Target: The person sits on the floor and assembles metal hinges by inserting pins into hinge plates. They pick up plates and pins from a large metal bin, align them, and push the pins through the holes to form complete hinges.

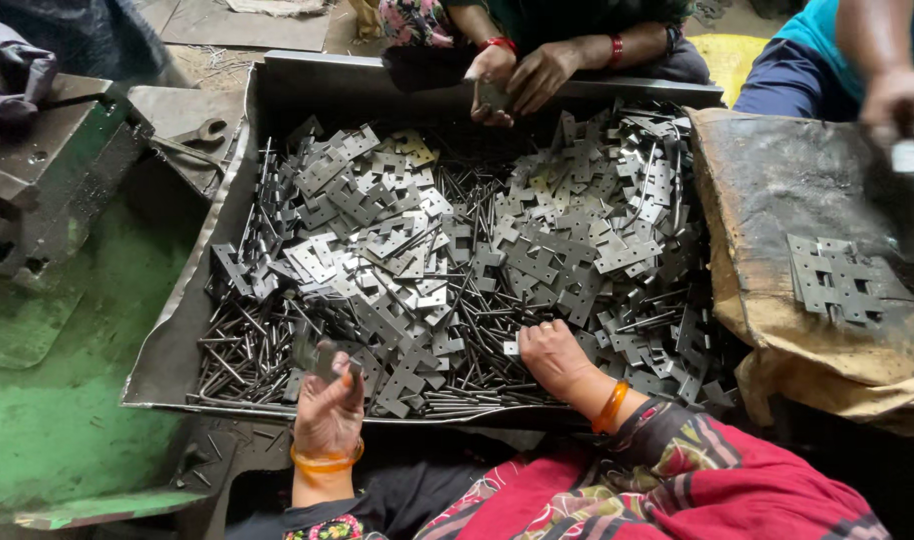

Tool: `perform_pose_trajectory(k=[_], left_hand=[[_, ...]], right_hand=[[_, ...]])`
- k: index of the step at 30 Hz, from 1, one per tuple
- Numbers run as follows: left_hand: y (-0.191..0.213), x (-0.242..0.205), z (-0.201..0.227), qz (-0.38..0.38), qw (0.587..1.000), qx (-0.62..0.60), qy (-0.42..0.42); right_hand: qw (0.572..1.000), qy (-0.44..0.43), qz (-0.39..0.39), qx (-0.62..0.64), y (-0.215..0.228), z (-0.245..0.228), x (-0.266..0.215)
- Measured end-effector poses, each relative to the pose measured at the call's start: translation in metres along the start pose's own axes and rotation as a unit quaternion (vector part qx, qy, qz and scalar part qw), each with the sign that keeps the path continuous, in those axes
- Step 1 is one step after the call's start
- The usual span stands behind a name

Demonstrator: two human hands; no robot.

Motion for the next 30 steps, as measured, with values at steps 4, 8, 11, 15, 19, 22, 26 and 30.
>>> perform_pose_trajectory(k=[4, 8, 11, 15, 19, 22, 26, 30], left_hand=[[-0.028, -0.008, 0.008, 0.014, 0.996, 0.081, -0.032], [-0.041, -0.005, 0.002, 0.067, 0.98, 0.185, -0.017], [-0.049, -0.005, -0.041, 0.02, 0.986, 0.14, 0.092], [-0.062, -0.013, -0.128, 0.041, 0.962, -0.015, 0.268], [-0.056, -0.017, -0.172, 0.118, 0.952, 0.001, 0.281], [-0.052, -0.018, -0.181, 0.133, 0.956, 0.099, 0.244], [-0.049, -0.018, -0.153, -0.127, 0.929, 0.292, 0.189], [0.016, 0.022, -0.112, -0.068, 0.445, 0.892, 0.04]], right_hand=[[1.0, 0.026, 0.01, -0.003, -0.001, -0.001, 0.0], [0.96, -0.011, 0.106, 0.258, 0.032, 0.015, -0.004], [0.867, -0.173, 0.02, 0.466, 0.062, 0.022, -0.017], [0.808, -0.158, -0.047, 0.565, 0.094, -0.013, -0.021], [0.876, -0.031, -0.014, 0.481, 0.108, -0.06, -0.03], [0.878, 0.052, 0.108, 0.463, 0.109, -0.072, -0.038], [0.765, -0.071, 0.083, 0.635, 0.109, -0.046, -0.037], [0.285, -0.173, 0.057, 0.941, 0.097, 0.036, -0.056]])
Point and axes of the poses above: each hand's wrist, its own x-axis towards the middle knuckle, its own y-axis out of the back of the hand, z = x × y, the point moved 2 cm from there along x, towards the middle knuckle, and after that the axes turned 9 degrees about x, right-handed, at the moved point
